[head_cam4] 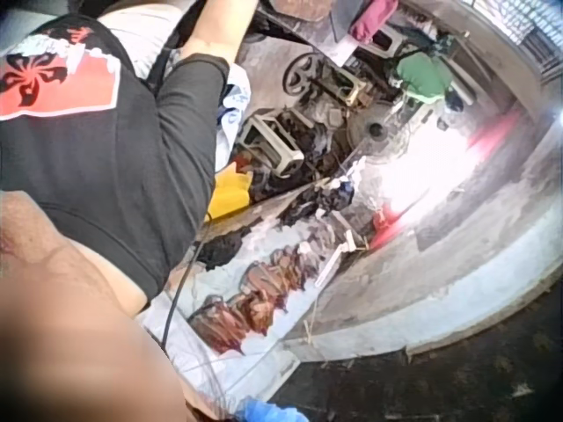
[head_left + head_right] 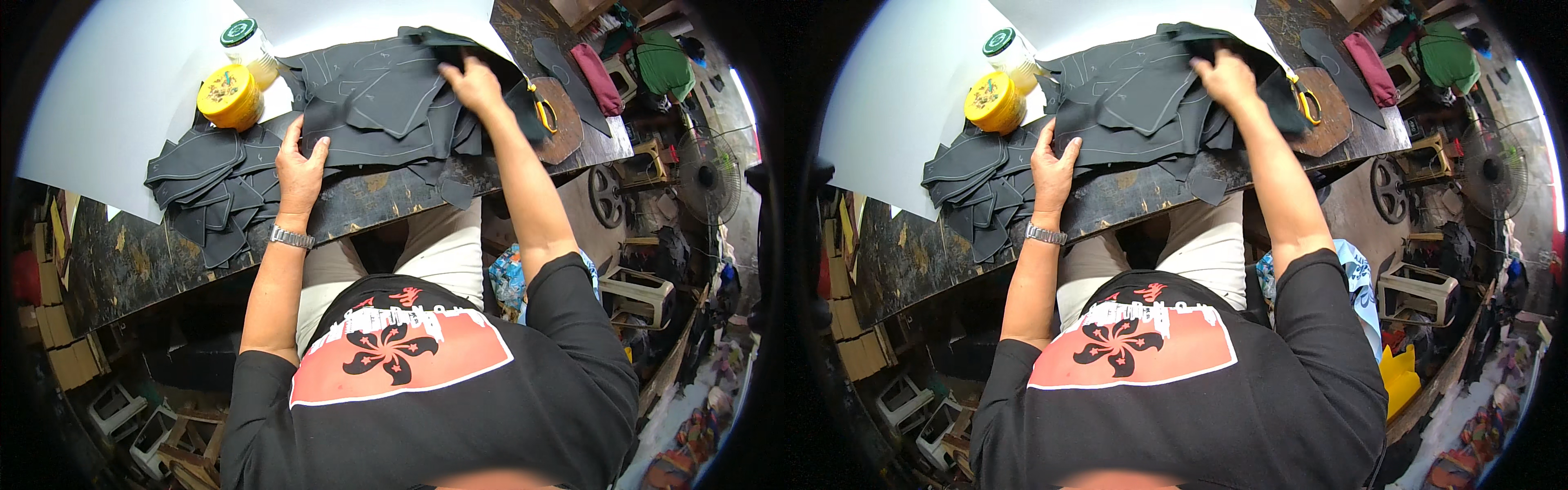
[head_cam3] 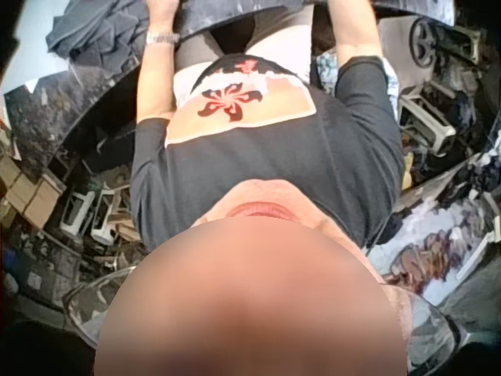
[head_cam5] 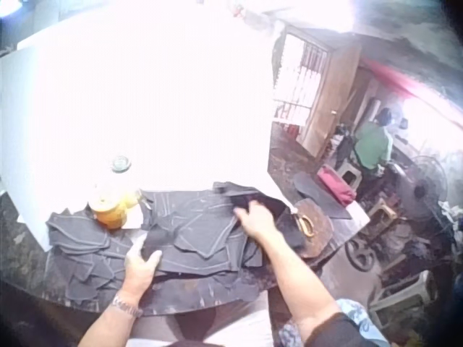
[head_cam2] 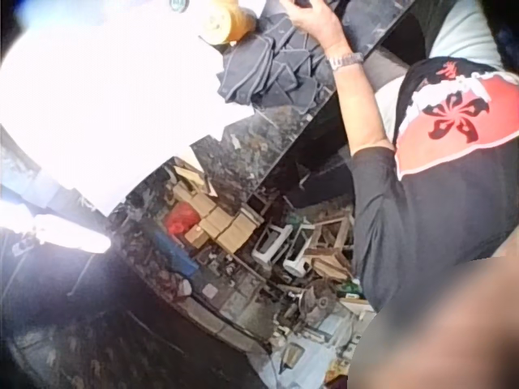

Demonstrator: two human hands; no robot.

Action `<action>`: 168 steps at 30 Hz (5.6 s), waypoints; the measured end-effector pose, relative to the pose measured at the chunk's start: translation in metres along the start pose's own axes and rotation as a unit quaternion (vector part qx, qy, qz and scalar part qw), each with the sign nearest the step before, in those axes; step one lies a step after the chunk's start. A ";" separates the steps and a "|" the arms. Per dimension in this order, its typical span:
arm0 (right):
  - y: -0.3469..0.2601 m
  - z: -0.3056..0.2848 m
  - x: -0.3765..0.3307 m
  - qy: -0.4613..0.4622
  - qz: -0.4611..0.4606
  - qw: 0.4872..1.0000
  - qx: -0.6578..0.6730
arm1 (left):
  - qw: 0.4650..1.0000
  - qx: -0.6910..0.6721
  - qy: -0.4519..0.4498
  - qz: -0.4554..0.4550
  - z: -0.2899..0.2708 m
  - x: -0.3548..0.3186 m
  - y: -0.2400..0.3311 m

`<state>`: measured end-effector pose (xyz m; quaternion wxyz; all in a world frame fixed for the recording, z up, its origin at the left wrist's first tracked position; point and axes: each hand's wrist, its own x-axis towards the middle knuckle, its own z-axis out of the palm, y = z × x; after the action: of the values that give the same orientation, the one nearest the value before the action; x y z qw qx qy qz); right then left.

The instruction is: The person uses shears to cut black fabric pieces along marked outlines on a worktable. They repeatedly reposition the fabric, cut along curved and straight lines, and place finished pieces aside while continuing to cut additional pieces.

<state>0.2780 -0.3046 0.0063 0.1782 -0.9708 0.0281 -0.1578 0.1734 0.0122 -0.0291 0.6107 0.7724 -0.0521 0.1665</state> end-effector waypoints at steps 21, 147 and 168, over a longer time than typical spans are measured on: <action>0.097 -0.089 -0.052 0.170 0.057 0.980 0.089 | 0.999 0.034 0.004 0.009 0.002 0.004 -0.002; -0.032 -0.080 -0.262 -0.096 0.276 0.640 0.711 | 0.934 -0.188 -0.294 -0.081 0.083 -0.041 0.101; -0.016 -0.084 -0.280 -0.002 0.323 0.658 0.680 | 0.869 0.282 -0.351 0.204 0.127 0.109 0.034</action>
<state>-0.0142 -0.2870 0.0037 0.8288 -0.5085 0.2246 -0.0633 0.2906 -0.1047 0.0125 0.2609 0.8916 -0.3699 0.0128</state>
